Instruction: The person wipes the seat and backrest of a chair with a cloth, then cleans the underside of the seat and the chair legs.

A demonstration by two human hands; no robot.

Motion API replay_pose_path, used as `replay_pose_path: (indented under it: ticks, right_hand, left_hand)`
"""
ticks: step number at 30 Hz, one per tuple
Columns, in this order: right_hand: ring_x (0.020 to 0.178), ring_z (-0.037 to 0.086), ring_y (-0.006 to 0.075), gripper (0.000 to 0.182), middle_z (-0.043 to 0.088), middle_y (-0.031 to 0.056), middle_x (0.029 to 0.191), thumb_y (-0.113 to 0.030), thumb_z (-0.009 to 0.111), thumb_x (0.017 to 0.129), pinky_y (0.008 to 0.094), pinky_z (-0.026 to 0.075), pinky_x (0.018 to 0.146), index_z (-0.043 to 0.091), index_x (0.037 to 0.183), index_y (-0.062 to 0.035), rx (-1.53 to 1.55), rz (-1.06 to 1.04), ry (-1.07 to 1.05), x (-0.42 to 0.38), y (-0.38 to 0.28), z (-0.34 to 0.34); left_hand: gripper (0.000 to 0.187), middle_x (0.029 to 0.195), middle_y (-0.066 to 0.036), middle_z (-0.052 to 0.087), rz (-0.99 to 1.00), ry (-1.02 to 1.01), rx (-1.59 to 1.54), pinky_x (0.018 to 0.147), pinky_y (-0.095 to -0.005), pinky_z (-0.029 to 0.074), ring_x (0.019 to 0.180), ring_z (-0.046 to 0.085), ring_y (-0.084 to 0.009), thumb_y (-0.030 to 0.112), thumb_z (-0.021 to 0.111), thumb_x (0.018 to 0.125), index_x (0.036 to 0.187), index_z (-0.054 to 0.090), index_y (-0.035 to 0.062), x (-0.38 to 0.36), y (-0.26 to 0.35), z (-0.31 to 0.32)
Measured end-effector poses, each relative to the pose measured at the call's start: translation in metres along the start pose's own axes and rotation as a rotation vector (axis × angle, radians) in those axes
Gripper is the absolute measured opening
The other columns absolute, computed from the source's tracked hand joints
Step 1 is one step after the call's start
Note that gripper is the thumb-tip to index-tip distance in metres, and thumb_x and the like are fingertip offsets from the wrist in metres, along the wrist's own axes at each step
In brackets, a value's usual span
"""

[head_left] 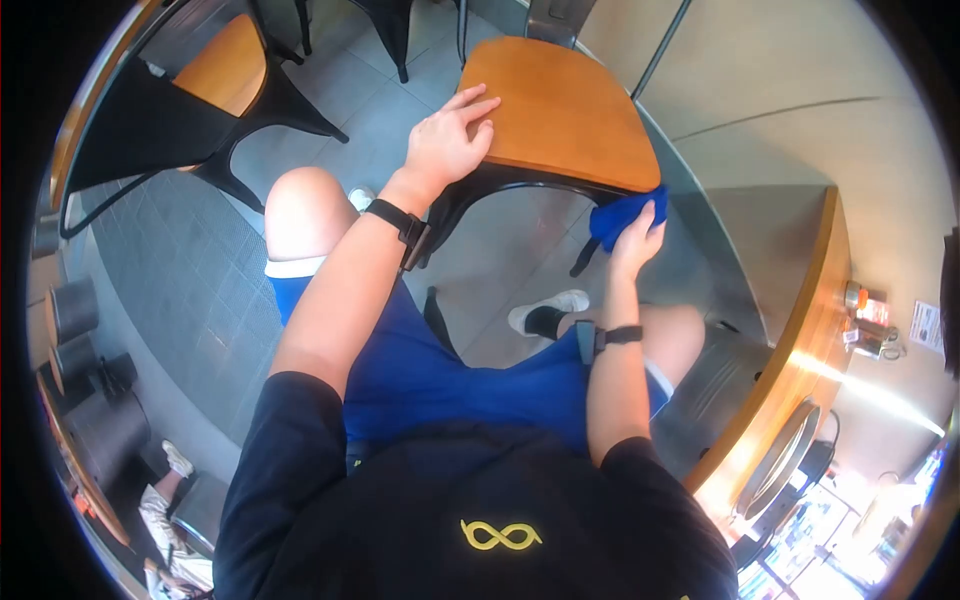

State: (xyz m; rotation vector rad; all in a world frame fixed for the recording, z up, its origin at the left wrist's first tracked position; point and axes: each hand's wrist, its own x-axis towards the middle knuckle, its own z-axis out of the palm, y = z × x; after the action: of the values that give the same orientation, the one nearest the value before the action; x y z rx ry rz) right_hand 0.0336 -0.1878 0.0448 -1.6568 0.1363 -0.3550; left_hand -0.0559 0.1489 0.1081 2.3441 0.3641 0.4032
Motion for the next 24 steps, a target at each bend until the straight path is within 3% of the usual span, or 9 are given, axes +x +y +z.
replay_pose_path:
  ticks: [2,4,5,8,9,11,14,20,24]
  right_hand:
    - [0.102,0.068,0.0141,0.033,0.076,0.0070,0.119,-0.026,0.059,0.117,0.0323,0.055,0.093,0.070,0.131,0.0016,-0.001,-0.114,-0.063,0.005,-0.003,-0.002]
    - [0.101,0.068,0.0137,0.033,0.075,0.0063,0.117,-0.027,0.059,0.117,0.0317,0.055,0.092,0.069,0.132,0.0015,0.014,-0.061,-0.011,0.000,0.023,-0.007]
    - [0.104,0.069,0.0150,0.038,0.077,0.0088,0.120,-0.029,0.058,0.117,0.0328,0.055,0.094,0.070,0.135,0.0017,-0.054,0.003,0.043,-0.003,0.044,-0.012]
    - [0.119,0.074,0.0265,0.058,0.076,0.0189,0.133,-0.042,0.061,0.111,0.0392,0.055,0.107,0.067,0.143,0.0061,0.043,0.586,0.210,-0.013,0.133,-0.036]
    - [0.119,0.074,0.0265,0.058,0.076,0.0189,0.133,-0.042,0.061,0.111,0.0392,0.055,0.107,0.067,0.143,0.0061,0.068,0.596,0.251,-0.017,0.153,-0.042]
    - [0.126,0.073,0.0361,0.065,0.074,0.0252,0.138,-0.046,0.064,0.108,0.0427,0.054,0.111,0.066,0.144,0.0087,-0.280,0.698,0.245,-0.021,0.184,-0.048]
    - [0.130,0.071,0.0412,0.066,0.072,0.0299,0.141,-0.047,0.063,0.107,0.0447,0.054,0.112,0.067,0.142,0.0088,-0.453,0.707,0.330,-0.022,0.190,-0.042]
    - [0.133,0.069,0.0420,0.065,0.071,0.0314,0.141,-0.046,0.062,0.107,0.0453,0.052,0.114,0.067,0.142,0.0092,-0.326,0.739,0.287,-0.022,0.185,-0.043]
    - [0.133,0.069,0.0423,0.066,0.071,0.0313,0.142,-0.046,0.062,0.107,0.0458,0.052,0.114,0.067,0.142,0.0094,-0.401,0.688,0.246,-0.024,0.167,-0.042]
  left_hand:
    - [0.043,0.161,0.000,0.062,0.026,-0.012,0.007,0.110,-0.0414,0.056,0.133,0.069,-0.0297,0.032,0.057,0.104,0.143,0.075,0.0243,0.001,0.000,0.003]
    - [0.043,0.162,0.000,0.062,0.029,0.001,0.038,0.111,-0.0413,0.055,0.136,0.067,-0.0296,0.032,0.057,0.105,0.143,0.075,0.0245,0.001,0.000,0.003]
    - [0.043,0.162,0.000,0.061,0.037,-0.004,0.048,0.112,-0.0406,0.054,0.139,0.065,-0.0298,0.031,0.057,0.105,0.144,0.075,0.0245,0.002,-0.001,0.004]
    - [0.043,0.162,0.000,0.062,0.043,-0.010,0.014,0.113,-0.0417,0.054,0.138,0.066,-0.0289,0.032,0.060,0.102,0.141,0.076,0.0254,0.004,0.003,0.002]
    - [0.042,0.162,0.000,0.062,0.023,-0.026,0.034,0.114,-0.0407,0.054,0.140,0.065,-0.0293,0.031,0.060,0.103,0.141,0.076,0.0253,0.005,0.005,0.001]
    - [0.042,0.162,0.000,0.062,0.063,-0.034,0.050,0.114,-0.0407,0.054,0.141,0.064,-0.0292,0.031,0.060,0.103,0.142,0.076,0.0251,0.006,0.003,0.002]
    - [0.042,0.162,0.000,0.061,0.055,-0.027,0.060,0.114,-0.0404,0.054,0.142,0.063,-0.0292,0.030,0.059,0.104,0.142,0.076,0.0244,0.004,0.004,0.002]
    - [0.042,0.162,0.000,0.062,0.060,-0.003,0.062,0.113,-0.0395,0.054,0.143,0.063,-0.0294,0.029,0.059,0.104,0.142,0.076,0.0241,0.002,0.003,0.002]
    - [0.042,0.162,0.000,0.062,0.057,-0.012,0.046,0.113,-0.0399,0.053,0.143,0.062,-0.0296,0.029,0.059,0.104,0.143,0.076,0.0241,0.004,0.004,0.001]
